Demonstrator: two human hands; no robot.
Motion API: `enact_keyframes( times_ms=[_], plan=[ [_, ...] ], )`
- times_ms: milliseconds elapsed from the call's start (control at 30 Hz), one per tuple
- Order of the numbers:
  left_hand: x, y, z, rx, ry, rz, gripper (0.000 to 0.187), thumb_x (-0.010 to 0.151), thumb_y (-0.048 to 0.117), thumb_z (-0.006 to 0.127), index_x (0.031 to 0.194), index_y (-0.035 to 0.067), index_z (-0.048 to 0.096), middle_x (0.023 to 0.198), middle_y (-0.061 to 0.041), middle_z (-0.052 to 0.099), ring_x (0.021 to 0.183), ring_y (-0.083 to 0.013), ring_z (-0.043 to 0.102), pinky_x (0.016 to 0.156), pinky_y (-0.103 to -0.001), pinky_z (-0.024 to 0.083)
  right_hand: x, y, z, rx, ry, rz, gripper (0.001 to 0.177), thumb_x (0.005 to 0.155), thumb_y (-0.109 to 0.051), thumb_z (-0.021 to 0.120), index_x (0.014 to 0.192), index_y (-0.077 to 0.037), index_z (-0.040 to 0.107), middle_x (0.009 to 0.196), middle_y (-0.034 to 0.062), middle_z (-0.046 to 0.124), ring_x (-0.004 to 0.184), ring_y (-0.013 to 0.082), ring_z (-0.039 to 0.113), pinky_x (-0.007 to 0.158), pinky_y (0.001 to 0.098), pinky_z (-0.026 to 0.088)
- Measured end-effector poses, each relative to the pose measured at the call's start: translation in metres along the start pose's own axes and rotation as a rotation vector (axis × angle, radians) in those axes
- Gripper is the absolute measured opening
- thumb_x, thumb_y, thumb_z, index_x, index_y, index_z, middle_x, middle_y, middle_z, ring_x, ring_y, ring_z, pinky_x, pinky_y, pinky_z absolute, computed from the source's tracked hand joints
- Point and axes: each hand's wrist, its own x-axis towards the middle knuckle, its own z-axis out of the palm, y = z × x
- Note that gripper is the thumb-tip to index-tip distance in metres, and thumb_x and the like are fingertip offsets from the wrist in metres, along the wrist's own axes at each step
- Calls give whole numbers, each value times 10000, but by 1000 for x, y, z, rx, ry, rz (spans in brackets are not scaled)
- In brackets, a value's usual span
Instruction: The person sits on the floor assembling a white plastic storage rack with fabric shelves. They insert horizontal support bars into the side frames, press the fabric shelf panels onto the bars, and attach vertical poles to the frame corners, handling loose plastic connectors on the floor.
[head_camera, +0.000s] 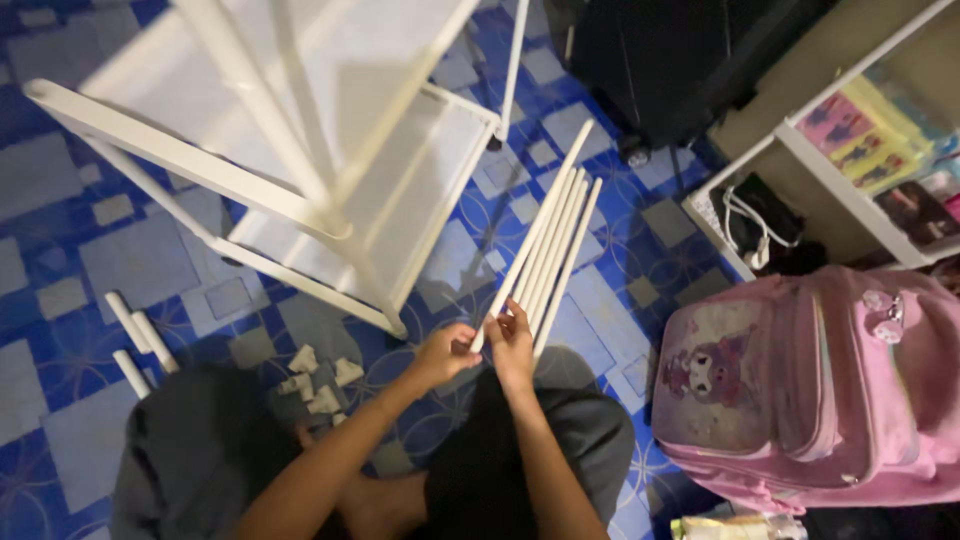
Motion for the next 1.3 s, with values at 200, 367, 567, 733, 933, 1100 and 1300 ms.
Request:
enact_keyframes(
  times_ms=[200,367,567,733,933,1100,1300],
  plan=[
    [-75,154,-42,275,189,349,505,748,74,822,1218,30,641,1056,-119,674,972,-244,667,873,-356,536,-28,-108,54,175,-97,64,165,992,-86,589,1149,-35,588,867,83,631,711,151,570,625,289,455],
    [-132,255,-145,844,477,856,382,870,180,777,1197,42,635,1183,-132,652,1134,-346,616,994,-461,471,-50,-178,87,217,-216,-121,95,1039,-102,524,1120,-53,525,873,39,573,784,147,609,759,297,546],
    [-149,346,-280,1261,718,770,663,818,391,761,1332,10,584,1279,-184,630,1212,-368,583,984,-462,446,-85,-232,134,161,-304,-412,57,1071,-85,494,1117,-52,505,909,54,576,842,146,578,821,306,494],
    [-140,382,-330,1362,537,674,617,816,461,765,1197,-2,621,1187,-172,644,1169,-359,594,1013,-438,471,-113,-268,166,145,-362,-510,59,1076,-84,476,1119,-48,493,927,59,592,887,147,601,872,313,497],
    [-131,378,-341,1262,535,611,583,728,482,808,1045,9,683,1071,-136,661,1072,-334,605,954,-428,477,-117,-282,177,96,-335,-526,82,1075,-93,468,1142,-46,471,933,64,599,891,147,603,876,309,490],
    [-129,371,-330,1145,598,693,577,685,475,813,1031,29,690,1049,-120,658,1049,-320,596,955,-431,442,-105,-272,172,58,-248,-572,77,1076,-73,480,1138,-27,473,896,72,600,848,153,611,853,303,523],
    [-109,362,-297,1102,664,655,592,709,543,782,975,38,626,935,-102,586,965,-305,546,921,-442,392,-73,-278,151,15,-140,-582,96,1060,-40,469,1152,-15,475,986,81,580,893,162,637,895,320,551]
  ],
)
